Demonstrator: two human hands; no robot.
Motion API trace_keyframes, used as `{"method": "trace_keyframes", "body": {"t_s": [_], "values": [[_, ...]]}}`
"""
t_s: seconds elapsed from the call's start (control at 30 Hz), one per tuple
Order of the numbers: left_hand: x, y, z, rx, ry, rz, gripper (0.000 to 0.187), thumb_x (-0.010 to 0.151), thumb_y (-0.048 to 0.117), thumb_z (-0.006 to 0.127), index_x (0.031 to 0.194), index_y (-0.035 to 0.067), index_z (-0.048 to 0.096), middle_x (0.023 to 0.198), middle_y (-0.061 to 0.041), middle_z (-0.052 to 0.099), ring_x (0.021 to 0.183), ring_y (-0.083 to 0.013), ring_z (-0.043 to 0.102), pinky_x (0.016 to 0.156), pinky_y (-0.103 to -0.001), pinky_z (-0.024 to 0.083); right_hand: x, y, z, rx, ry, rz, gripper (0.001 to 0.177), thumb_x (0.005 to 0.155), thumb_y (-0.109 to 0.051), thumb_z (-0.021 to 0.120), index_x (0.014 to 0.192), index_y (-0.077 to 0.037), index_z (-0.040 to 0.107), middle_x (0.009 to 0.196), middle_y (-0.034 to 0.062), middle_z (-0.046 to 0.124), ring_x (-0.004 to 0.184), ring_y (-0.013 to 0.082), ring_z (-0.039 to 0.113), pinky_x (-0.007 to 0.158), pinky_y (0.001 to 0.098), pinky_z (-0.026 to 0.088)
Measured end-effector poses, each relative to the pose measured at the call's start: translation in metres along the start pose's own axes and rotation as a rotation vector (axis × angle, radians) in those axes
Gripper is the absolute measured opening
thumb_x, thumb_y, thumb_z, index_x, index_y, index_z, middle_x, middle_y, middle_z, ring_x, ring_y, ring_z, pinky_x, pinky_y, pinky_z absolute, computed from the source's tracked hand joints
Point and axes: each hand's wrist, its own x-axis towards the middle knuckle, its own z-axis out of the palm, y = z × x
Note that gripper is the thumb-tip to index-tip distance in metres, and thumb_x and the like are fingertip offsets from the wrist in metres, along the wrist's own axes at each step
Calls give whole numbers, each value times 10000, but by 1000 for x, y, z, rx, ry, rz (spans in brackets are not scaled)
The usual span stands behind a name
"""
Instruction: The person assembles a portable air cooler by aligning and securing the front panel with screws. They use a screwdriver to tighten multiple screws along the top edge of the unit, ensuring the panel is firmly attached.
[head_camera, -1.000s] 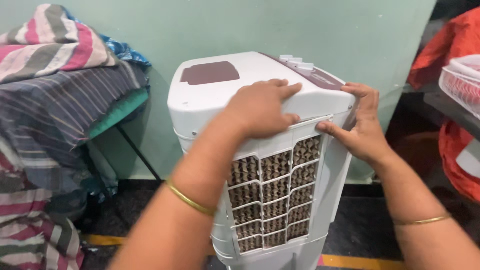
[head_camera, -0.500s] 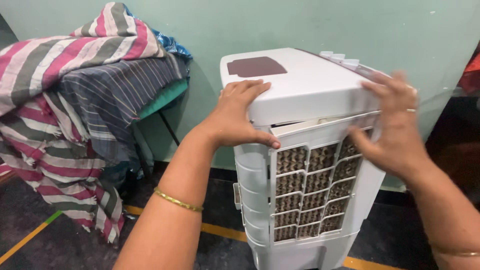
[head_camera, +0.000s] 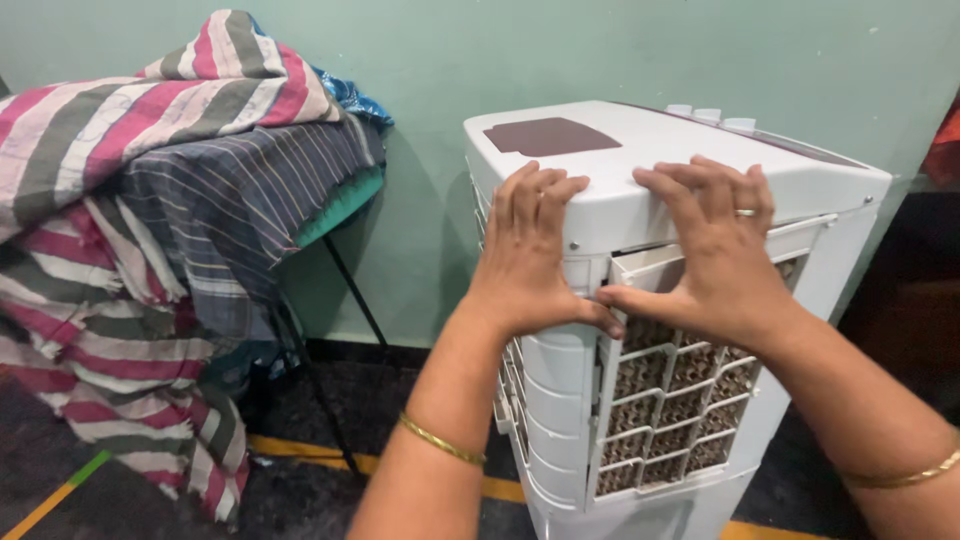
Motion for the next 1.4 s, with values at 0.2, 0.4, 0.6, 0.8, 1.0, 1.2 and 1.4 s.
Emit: {"method": "trace_keyframes", "body": {"t_s": [0.2, 0.4, 0.6, 0.8, 1.0, 1.2, 1.4], "values": [[-3, 4, 15, -24, 8, -87, 1335, 284, 616, 955, 1427, 235, 381, 1423, -80, 376, 1486, -397, 224, 1192, -644, 228, -3, 10, -3, 13, -18, -34, 1021, 638, -632, 732, 1469, -142, 396, 1362, 191, 391, 1404, 385, 215, 1189, 595, 33], [3, 19, 22, -34, -7, -133, 1302, 285, 595, 967, 1395, 243, 386, 1400, -71, 357, 1460, -370, 221, 1083, -789, 238, -8, 19, -9, 35, 5, -36, 980, 667, -566, 755, 1480, -152, 396, 1387, 178, 391, 1424, 360, 230, 1195, 581, 42], [6, 29, 27, -45, 15, -131, 1309, 270, 602, 958, 1391, 244, 385, 1393, -57, 353, 1445, -361, 232, 1057, -842, 240, -14, 26, -14, 44, 46, -52, 925, 671, -501, 777, 1459, -158, 436, 1407, 153, 427, 1363, 345, 264, 1174, 546, 102], [10, 38, 35, -67, 15, -135, 1311, 259, 599, 960, 1381, 231, 390, 1370, -58, 358, 1436, -367, 227, 1070, -875, 172, -19, 32, -18, 77, 70, -27, 897, 643, -405, 785, 1443, -176, 452, 1397, 135, 432, 1294, 324, 305, 1143, 512, 175], [8, 35, 38, -55, 44, -114, 1292, 273, 611, 949, 1387, 233, 415, 1382, -53, 381, 1427, -361, 255, 1105, -823, 211, -16, 42, -15, 94, 57, -64, 883, 655, -414, 791, 1431, -178, 441, 1320, 133, 407, 1247, 318, 304, 1130, 498, 180], [7, 33, 38, -37, 38, -112, 1283, 275, 626, 950, 1376, 235, 420, 1373, -68, 376, 1412, -375, 253, 1081, -824, 198, -11, 57, -25, 146, -38, -143, 986, 606, -624, 829, 1404, -182, 455, 1306, 101, 476, 1235, 288, 346, 1103, 471, 181], [6, 35, 36, -22, 22, -128, 1286, 318, 602, 958, 1403, 242, 369, 1400, -76, 349, 1435, -380, 226, 1062, -841, 204, -4, 63, -28, 234, -75, -169, 939, 639, -642, 792, 1411, -206, 483, 1376, 105, 507, 1357, 302, 352, 1168, 480, 178]]}}
